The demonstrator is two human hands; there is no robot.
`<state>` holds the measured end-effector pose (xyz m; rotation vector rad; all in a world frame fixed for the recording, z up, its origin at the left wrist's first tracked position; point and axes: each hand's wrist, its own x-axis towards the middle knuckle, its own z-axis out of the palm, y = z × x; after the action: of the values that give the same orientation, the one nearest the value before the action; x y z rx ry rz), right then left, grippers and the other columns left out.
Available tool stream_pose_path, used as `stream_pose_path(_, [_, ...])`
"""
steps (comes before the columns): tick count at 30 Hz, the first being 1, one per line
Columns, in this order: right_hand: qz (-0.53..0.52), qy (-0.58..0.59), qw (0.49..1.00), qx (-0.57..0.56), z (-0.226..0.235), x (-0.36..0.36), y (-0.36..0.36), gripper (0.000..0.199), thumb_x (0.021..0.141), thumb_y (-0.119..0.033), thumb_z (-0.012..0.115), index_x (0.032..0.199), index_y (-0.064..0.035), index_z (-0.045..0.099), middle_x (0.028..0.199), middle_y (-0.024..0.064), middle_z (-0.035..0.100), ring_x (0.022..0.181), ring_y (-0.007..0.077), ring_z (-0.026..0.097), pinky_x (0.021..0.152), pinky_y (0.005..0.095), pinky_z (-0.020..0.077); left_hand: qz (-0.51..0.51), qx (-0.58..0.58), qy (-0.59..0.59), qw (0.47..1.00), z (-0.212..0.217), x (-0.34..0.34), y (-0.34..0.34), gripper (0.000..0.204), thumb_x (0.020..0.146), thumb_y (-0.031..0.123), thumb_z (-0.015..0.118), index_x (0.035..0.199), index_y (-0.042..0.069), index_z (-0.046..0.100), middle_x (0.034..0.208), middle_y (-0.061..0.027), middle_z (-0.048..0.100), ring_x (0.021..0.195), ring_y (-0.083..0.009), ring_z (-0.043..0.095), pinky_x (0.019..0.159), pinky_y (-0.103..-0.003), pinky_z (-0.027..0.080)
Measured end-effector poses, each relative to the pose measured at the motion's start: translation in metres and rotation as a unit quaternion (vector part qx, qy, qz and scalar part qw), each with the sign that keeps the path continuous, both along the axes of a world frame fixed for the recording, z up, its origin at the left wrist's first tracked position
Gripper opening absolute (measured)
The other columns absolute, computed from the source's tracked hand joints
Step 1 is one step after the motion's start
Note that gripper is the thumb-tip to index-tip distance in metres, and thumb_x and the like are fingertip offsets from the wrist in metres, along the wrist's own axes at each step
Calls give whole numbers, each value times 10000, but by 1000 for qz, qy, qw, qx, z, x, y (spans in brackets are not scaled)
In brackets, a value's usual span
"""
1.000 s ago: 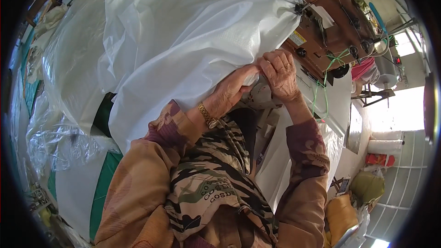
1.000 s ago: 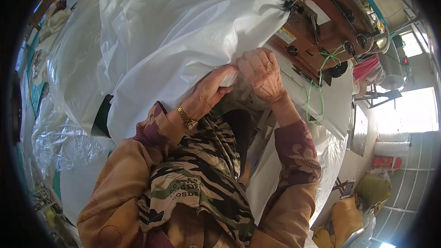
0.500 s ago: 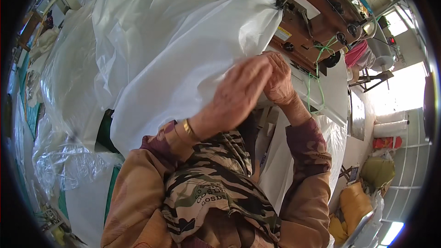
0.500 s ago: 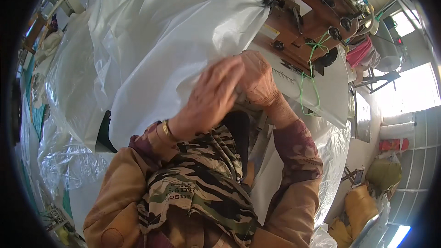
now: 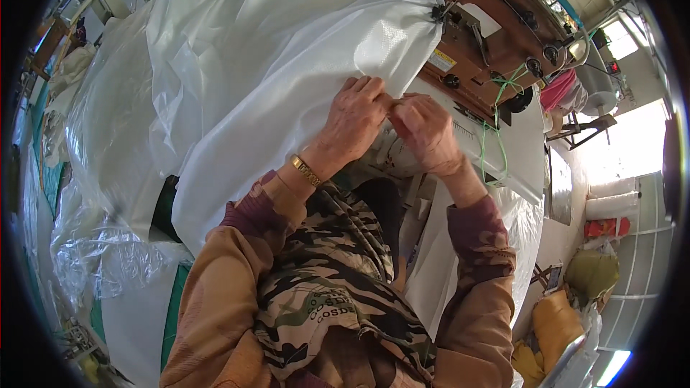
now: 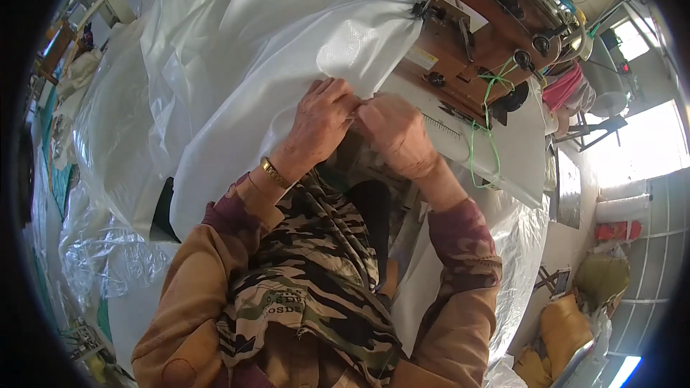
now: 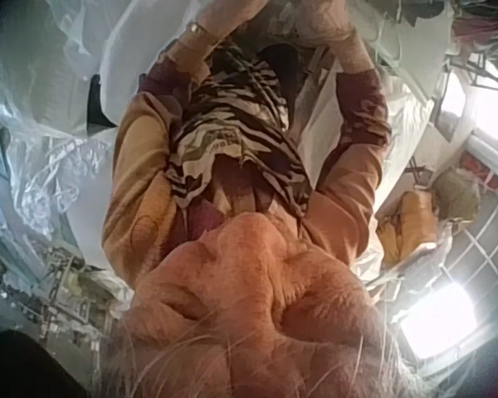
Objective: The person aligns and folds the edges of a large plastic sheet, feeds it through a sewing machine to stitch the seam, and then spreads and unfolds the sheet across the work table.
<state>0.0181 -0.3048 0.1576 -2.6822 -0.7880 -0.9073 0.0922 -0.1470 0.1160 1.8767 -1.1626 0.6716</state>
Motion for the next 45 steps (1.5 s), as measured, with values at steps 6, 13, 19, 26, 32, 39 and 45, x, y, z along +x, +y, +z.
stream_pose_path(6, [1,86,992,88,40,20,-40,196,834,-42,670,1026,-18,642,1019,111,649,956,327,627,794,408,512,-34,36,-89,995,4,5,10,64,717,55,655,759,47,607,837,-42,507,849,-221,562,806,-364,462])
stream_pose_path(13, [-55,64,984,-158,58,53,-58,198,904,-106,599,1096,-78,640,1194,83,574,1202,287,493,1027,419,398,-56,69,-160,983,17,5,14,76,733,76,645,765,27,596,992,-58,558,941,-221,552,836,-372,452])
stream_pose_path(19, [-50,184,967,-172,72,67,-62,124,888,-138,606,1004,-94,619,1143,62,559,1189,298,467,1064,413,349,-84,77,-165,980,21,13,13,66,769,88,642,762,26,621,972,-29,546,919,-200,515,842,-349,448])
stream_pose_path(26, [-54,205,958,-195,73,73,-62,84,899,-158,598,919,-80,619,974,70,563,1075,266,502,1040,413,320,-126,77,-150,978,26,21,14,185,779,68,673,941,-12,632,1115,-63,595,1055,-247,572,929,-390,474])
stream_pose_path(32, [-36,231,956,-178,72,82,-68,125,929,-201,564,927,-93,628,927,55,561,1017,248,504,1030,395,277,-178,100,-151,967,27,31,12,119,794,36,644,899,-19,628,1090,-88,631,1109,-272,599,1041,-442,461])
stream_pose_path(39, [-58,278,952,-119,73,90,-72,149,894,-205,607,984,-88,613,1024,54,583,1106,261,462,1055,397,269,-200,131,-78,968,26,38,15,34,801,-29,595,781,-9,576,1061,-78,629,1023,-285,624,1068,-460,431])
stream_pose_path(45, [-54,124,989,-57,50,88,-80,307,816,-191,706,1068,-74,575,1158,92,569,1148,296,464,1041,418,322,-200,101,-42,974,15,34,11,41,818,-50,571,802,-19,591,1030,-71,630,1023,-238,634,1085,-475,405])
